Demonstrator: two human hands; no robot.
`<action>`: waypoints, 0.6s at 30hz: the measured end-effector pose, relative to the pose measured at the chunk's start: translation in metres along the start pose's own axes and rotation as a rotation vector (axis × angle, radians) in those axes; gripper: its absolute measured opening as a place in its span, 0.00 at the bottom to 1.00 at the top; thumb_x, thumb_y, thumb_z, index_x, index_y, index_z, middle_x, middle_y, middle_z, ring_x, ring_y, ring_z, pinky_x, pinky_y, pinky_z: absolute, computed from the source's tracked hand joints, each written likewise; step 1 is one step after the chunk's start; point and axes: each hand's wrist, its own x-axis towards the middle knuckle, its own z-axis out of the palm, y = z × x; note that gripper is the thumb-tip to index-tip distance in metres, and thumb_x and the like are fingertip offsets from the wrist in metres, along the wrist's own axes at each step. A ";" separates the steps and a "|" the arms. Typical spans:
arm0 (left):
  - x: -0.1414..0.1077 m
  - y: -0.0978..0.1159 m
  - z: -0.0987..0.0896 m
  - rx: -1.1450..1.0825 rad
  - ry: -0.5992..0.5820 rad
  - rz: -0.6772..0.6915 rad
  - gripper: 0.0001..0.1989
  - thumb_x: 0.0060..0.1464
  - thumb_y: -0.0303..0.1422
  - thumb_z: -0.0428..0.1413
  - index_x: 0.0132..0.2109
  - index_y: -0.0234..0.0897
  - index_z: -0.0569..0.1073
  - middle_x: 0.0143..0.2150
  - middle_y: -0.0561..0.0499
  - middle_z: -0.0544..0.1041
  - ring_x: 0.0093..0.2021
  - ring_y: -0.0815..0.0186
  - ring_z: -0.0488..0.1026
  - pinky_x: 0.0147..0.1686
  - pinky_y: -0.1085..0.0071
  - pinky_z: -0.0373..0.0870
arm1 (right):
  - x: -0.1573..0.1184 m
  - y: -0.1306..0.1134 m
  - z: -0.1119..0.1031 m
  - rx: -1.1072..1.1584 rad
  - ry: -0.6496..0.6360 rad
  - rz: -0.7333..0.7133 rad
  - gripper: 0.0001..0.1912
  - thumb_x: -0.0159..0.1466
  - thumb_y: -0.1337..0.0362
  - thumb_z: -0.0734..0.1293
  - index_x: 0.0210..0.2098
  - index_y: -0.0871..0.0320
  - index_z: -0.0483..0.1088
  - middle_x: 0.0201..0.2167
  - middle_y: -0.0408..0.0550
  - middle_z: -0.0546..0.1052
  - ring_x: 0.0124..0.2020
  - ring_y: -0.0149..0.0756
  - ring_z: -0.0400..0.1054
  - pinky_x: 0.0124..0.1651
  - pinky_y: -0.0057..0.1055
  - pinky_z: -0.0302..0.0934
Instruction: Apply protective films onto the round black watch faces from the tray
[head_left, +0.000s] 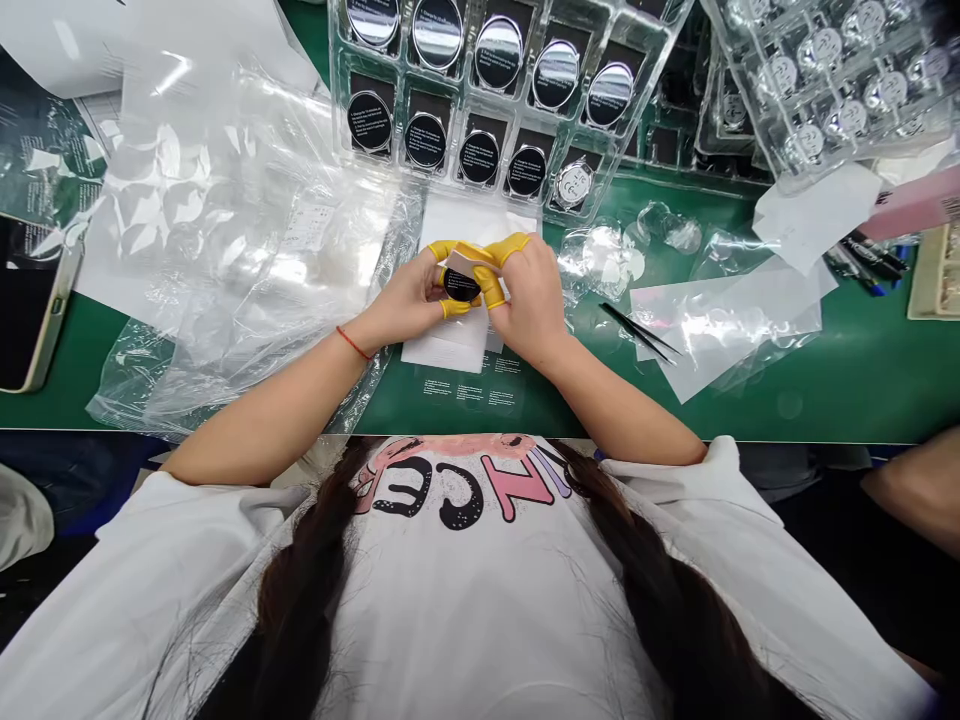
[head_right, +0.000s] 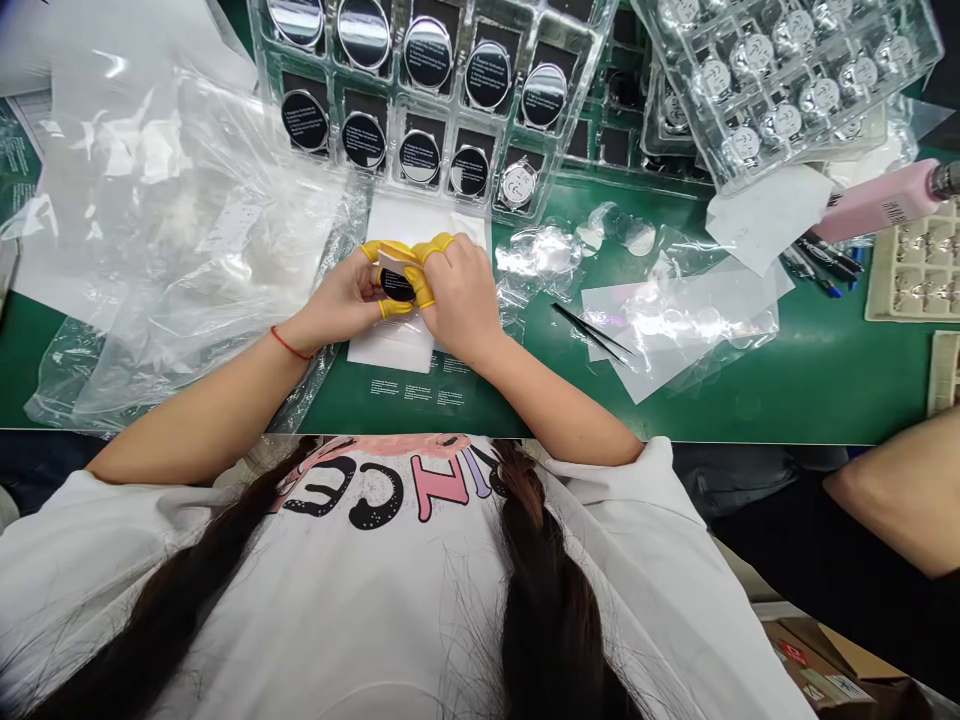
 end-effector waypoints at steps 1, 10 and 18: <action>0.000 0.000 0.000 0.004 -0.005 -0.014 0.27 0.46 0.34 0.68 0.51 0.36 0.67 0.40 0.52 0.77 0.38 0.70 0.77 0.38 0.73 0.74 | 0.004 0.002 -0.001 -0.005 -0.028 0.020 0.10 0.72 0.63 0.51 0.44 0.56 0.62 0.37 0.51 0.67 0.42 0.44 0.63 0.43 0.44 0.60; 0.000 0.002 0.001 0.053 -0.005 -0.095 0.32 0.44 0.36 0.69 0.55 0.39 0.66 0.36 0.54 0.75 0.37 0.67 0.77 0.40 0.67 0.76 | 0.018 0.004 -0.028 0.096 -0.151 0.065 0.14 0.71 0.61 0.53 0.50 0.50 0.68 0.44 0.52 0.73 0.47 0.46 0.65 0.51 0.47 0.62; -0.001 0.004 0.000 0.111 -0.019 -0.090 0.30 0.45 0.35 0.67 0.55 0.39 0.65 0.36 0.53 0.77 0.35 0.68 0.76 0.34 0.72 0.73 | -0.017 -0.008 -0.028 0.014 -0.153 -0.017 0.19 0.71 0.66 0.52 0.45 0.47 0.73 0.44 0.49 0.75 0.48 0.43 0.65 0.51 0.46 0.61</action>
